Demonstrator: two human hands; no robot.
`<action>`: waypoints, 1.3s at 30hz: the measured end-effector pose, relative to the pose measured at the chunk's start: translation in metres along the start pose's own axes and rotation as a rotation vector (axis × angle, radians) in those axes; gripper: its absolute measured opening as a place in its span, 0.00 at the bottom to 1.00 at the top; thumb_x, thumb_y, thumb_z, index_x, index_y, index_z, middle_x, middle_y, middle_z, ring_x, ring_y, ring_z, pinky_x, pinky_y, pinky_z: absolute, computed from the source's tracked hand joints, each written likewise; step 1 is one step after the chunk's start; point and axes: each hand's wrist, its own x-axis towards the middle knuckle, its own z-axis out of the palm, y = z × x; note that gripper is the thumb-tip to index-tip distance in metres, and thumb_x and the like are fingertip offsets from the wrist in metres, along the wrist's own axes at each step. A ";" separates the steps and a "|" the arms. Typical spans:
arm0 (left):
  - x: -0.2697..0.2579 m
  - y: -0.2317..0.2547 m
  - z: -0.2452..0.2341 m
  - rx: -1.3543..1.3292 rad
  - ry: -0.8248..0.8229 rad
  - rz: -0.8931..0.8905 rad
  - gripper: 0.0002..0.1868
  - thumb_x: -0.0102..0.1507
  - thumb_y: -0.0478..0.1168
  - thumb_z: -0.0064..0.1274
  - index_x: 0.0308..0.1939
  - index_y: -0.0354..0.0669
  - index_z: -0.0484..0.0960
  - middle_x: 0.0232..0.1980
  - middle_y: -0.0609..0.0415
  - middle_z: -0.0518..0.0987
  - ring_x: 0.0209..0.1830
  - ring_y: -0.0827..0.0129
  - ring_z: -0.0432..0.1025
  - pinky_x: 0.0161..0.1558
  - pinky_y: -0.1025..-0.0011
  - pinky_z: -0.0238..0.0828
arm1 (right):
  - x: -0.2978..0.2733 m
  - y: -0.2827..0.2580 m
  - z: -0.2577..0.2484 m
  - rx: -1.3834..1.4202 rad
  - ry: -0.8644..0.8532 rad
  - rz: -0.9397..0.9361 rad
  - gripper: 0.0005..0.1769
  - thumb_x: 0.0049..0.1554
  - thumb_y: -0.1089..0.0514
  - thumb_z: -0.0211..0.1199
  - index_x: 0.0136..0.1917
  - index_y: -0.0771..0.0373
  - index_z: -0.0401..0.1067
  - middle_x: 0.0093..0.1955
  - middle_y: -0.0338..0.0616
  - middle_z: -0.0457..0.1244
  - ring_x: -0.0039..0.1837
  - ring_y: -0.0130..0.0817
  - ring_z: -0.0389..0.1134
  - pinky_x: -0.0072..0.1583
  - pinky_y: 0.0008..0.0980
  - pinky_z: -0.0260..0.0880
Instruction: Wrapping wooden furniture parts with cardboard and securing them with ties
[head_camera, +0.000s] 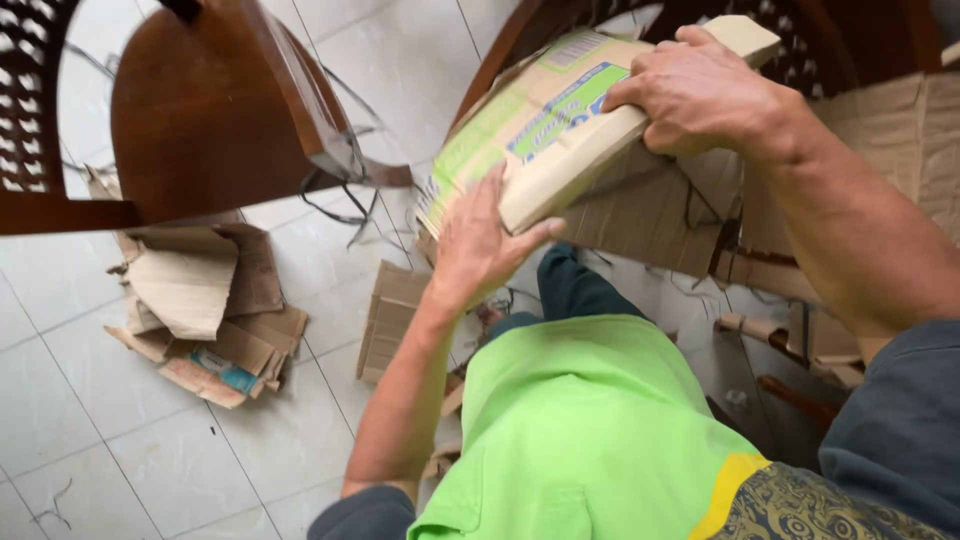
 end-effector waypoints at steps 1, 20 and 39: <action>0.004 0.010 -0.010 0.006 0.010 0.004 0.59 0.54 0.77 0.45 0.79 0.48 0.50 0.72 0.44 0.70 0.68 0.52 0.66 0.61 0.40 0.65 | 0.008 0.007 -0.014 -0.002 0.012 0.000 0.35 0.53 0.60 0.60 0.73 0.37 0.68 0.58 0.42 0.69 0.61 0.43 0.67 0.70 0.45 0.49; 0.151 -0.053 0.042 -0.244 0.514 -0.315 0.18 0.62 0.38 0.57 0.54 0.41 0.70 0.49 0.42 0.82 0.39 0.60 0.81 0.28 0.70 0.86 | 0.208 0.099 -0.006 0.022 0.456 -0.146 0.44 0.47 0.62 0.69 0.74 0.53 0.56 0.58 0.54 0.57 0.56 0.52 0.63 0.49 0.50 0.69; 0.171 -0.082 -0.014 -0.478 0.258 -0.350 0.15 0.56 0.45 0.60 0.45 0.54 0.77 0.40 0.63 0.79 0.39 0.74 0.69 0.42 0.73 0.65 | 0.172 0.275 0.152 0.627 0.882 0.543 0.48 0.73 0.61 0.86 0.84 0.67 0.48 0.82 0.65 0.35 0.84 0.63 0.38 0.85 0.52 0.49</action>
